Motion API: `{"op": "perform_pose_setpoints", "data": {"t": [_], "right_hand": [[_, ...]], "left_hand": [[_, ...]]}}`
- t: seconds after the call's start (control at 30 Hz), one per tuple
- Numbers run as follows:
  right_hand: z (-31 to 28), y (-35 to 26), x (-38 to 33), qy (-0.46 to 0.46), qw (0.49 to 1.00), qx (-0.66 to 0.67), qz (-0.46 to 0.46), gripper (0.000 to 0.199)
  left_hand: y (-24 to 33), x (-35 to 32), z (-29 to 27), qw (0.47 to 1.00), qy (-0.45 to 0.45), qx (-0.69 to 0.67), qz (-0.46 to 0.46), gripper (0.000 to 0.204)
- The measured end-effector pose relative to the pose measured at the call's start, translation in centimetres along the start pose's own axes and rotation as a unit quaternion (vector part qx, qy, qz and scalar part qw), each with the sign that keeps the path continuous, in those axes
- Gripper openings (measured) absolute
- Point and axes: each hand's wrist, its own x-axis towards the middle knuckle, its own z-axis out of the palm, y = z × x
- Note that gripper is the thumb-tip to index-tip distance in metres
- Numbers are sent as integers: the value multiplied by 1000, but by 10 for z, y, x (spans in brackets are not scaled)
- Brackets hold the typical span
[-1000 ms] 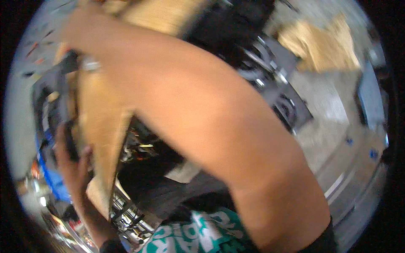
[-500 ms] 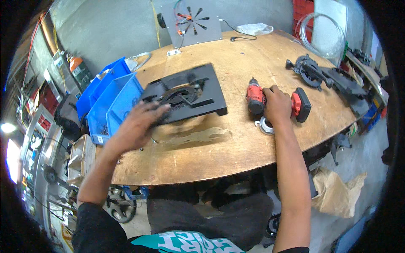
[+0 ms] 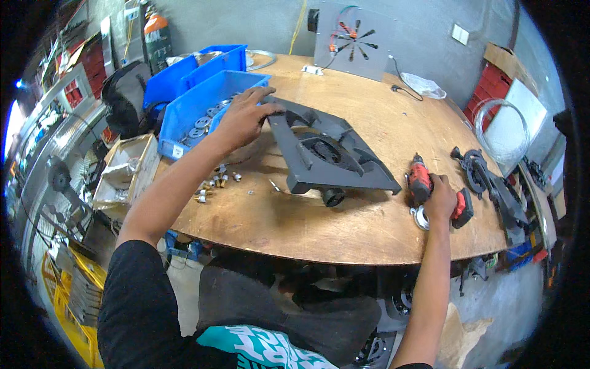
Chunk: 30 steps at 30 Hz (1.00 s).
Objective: The person assembles a gas burner onto a black stove pan at a workbench. They use a cordless drill to drive screws, pick fasteners from a blue bin, position the burner head under the pan, flip the pan over, and continue driving screws to secure the burner assembly.
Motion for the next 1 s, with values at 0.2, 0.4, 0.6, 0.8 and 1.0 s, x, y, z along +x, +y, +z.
{"op": "perform_pose_setpoints", "data": {"t": [0.2, 0.4, 0.6, 0.8, 1.0], "right_hand": [[9, 4, 1, 0, 1000, -4, -14, 42], [11, 5, 0, 24, 999, -22, -43, 42], [9, 3, 0, 24, 997, -20, -66, 42], [15, 10, 4, -13, 997, -39, -61, 46], [-28, 12, 54, 44, 980, 192, 4, 44]], "left_hand": [[33, -80, -42, 972, -150, -73, -163, 39], [42, -105, -27, 931, -337, -100, -101, 21], [34, -107, 2, 943, -254, -163, -137, 15], [37, -54, 76, 624, -145, -635, -431, 20], [60, -52, 96, 421, -69, -755, -498, 23]]}}
